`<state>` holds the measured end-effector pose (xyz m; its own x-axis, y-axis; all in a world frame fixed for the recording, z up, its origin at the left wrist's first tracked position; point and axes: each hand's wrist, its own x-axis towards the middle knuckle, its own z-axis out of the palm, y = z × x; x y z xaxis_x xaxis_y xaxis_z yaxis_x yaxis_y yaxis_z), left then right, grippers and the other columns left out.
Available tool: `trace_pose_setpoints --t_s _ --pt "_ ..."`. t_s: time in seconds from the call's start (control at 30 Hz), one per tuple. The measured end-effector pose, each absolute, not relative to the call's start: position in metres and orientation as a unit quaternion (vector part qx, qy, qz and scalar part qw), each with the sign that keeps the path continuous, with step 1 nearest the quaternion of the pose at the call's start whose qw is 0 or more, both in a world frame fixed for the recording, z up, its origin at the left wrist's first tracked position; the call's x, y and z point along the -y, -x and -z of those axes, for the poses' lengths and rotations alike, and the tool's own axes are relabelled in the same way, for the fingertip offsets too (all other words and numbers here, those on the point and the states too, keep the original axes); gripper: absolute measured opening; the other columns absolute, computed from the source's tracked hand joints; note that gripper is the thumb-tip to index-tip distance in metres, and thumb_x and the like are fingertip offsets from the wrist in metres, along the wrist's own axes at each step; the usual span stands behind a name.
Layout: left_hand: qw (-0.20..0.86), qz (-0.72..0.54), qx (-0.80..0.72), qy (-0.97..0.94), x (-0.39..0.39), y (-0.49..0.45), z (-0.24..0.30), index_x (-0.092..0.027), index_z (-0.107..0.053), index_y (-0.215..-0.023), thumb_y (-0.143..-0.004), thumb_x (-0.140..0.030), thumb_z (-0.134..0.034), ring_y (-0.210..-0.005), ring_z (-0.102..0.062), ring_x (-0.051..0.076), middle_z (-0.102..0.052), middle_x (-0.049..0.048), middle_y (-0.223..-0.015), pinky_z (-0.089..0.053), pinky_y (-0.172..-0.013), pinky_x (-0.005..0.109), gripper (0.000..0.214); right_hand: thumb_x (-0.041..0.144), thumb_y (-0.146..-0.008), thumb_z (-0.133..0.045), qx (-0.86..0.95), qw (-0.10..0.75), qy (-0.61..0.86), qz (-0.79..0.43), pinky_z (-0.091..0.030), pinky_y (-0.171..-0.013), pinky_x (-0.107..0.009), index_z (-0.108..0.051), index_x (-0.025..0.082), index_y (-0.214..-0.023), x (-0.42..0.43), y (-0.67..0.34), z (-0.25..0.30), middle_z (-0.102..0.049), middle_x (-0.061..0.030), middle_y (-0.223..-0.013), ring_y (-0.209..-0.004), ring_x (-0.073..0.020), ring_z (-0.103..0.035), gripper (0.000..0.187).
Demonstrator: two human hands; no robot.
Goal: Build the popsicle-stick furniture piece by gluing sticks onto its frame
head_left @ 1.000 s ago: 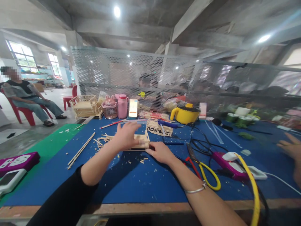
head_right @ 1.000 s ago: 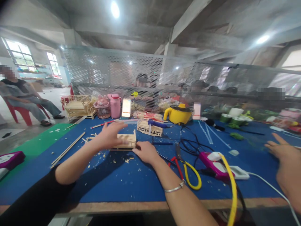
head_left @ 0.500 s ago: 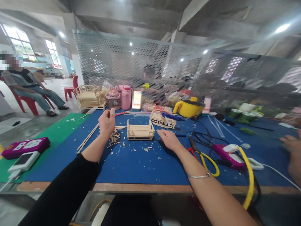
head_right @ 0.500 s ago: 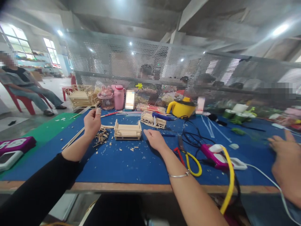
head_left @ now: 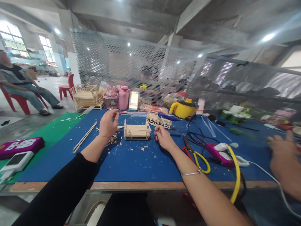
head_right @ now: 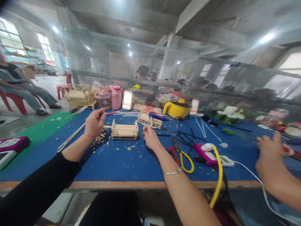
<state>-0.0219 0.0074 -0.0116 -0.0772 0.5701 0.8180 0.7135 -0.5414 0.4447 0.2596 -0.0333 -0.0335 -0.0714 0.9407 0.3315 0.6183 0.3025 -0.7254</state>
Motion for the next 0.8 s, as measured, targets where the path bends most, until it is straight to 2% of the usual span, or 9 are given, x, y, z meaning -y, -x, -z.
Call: trace_pose_setpoints --t_s 0.13,0.23,0.3,0.37,0.43,0.5,0.6,0.8 --pt "0.093 0.532 0.386 0.748 0.024 -0.008 -0.002 -0.016 -0.054 -0.115 -0.088 -0.03 -0.044 -0.099 -0.056 0.018 -0.065 0.0083 -0.101 -0.041 -0.094 0.031 0.032 0.008 -0.06 -0.04 0.699 0.421 0.541 -0.201 -0.042 -0.068 -0.027 -0.042 0.02 -0.101 0.028 -0.261 0.038 -0.05 -0.0012 -0.088 -0.072 -0.0122 -0.05 0.043" --pt "0.072 0.375 0.343 0.858 0.042 -0.038 -0.006 -0.019 -0.046 -0.127 -0.083 -0.027 -0.052 -0.111 -0.053 0.021 -0.063 0.0078 -0.114 -0.036 -0.101 0.037 0.045 0.006 -0.052 -0.042 0.709 0.425 0.52 -0.216 -0.042 -0.069 -0.027 -0.044 0.02 -0.102 0.026 -0.259 0.04 -0.05 -0.0007 -0.089 -0.078 -0.0128 -0.049 0.052" --pt "0.068 0.284 0.384 0.876 0.044 -0.055 -0.005 -0.018 -0.034 -0.137 -0.079 -0.025 -0.057 -0.116 -0.05 0.025 -0.063 0.0095 -0.118 -0.027 -0.107 0.046 0.063 0.007 -0.053 -0.046 0.716 0.426 0.502 -0.232 -0.042 -0.067 -0.026 -0.043 0.021 -0.104 0.027 -0.256 0.041 -0.05 0.0001 -0.088 -0.077 -0.0128 -0.05 0.053" --pt "0.07 0.21 0.409 0.885 0.042 -0.066 -0.004 -0.017 -0.026 -0.141 -0.079 -0.02 -0.055 -0.112 -0.054 0.025 -0.066 0.0098 -0.113 -0.025 -0.108 0.047 0.069 0.01 -0.056 -0.051 0.721 0.426 0.486 -0.248 -0.042 -0.066 -0.026 -0.042 0.021 -0.104 0.029 -0.252 0.04 -0.05 0.0008 -0.087 -0.077 -0.013 -0.051 0.05" --pt "0.059 0.166 0.427 0.887 0.037 -0.071 -0.004 -0.018 -0.022 -0.143 -0.08 -0.016 -0.051 -0.103 -0.061 0.024 -0.068 0.0096 -0.106 -0.035 -0.1 0.042 0.07 0.015 -0.059 -0.057 0.725 0.425 0.475 -0.262 -0.043 -0.065 -0.026 -0.041 0.021 -0.104 0.03 -0.249 0.039 -0.051 0.002 -0.084 -0.076 -0.0131 -0.052 0.048" --pt "0.033 0.152 0.449 0.88 0.033 -0.073 -0.006 -0.021 -0.019 -0.144 -0.081 -0.014 -0.048 -0.094 -0.065 0.024 -0.069 0.0099 -0.103 -0.046 -0.084 0.036 0.07 0.017 -0.06 -0.061 0.726 0.425 0.468 -0.271 -0.043 -0.065 -0.026 -0.041 0.021 -0.104 0.031 -0.247 0.039 -0.052 0.0029 -0.081 -0.074 -0.0131 -0.052 0.049" --pt "-0.001 0.145 0.461 0.875 0.029 -0.075 -0.012 -0.025 -0.022 -0.144 -0.081 -0.017 -0.049 -0.093 -0.065 0.028 -0.068 0.012 -0.107 -0.049 -0.071 0.034 0.069 0.016 -0.06 -0.062 0.724 0.431 0.464 -0.274 -0.042 -0.065 -0.026 -0.04 0.021 -0.105 0.03 -0.247 0.039 -0.052 0.0034 -0.079 -0.073 -0.0128 -0.052 0.05" --pt "-0.022 0.125 0.428 0.895 0.023 -0.079 -0.018 -0.022 -0.031 -0.141 -0.079 -0.021 -0.056 -0.102 -0.063 0.029 -0.066 0.0135 -0.114 -0.05 -0.077 0.034 0.067 0.017 -0.062 -0.063 0.724 0.436 0.454 -0.282 -0.042 -0.064 -0.026 -0.04 0.022 -0.102 0.029 -0.246 0.038 -0.052 0.0046 -0.076 -0.068 -0.0112 -0.051 0.046"
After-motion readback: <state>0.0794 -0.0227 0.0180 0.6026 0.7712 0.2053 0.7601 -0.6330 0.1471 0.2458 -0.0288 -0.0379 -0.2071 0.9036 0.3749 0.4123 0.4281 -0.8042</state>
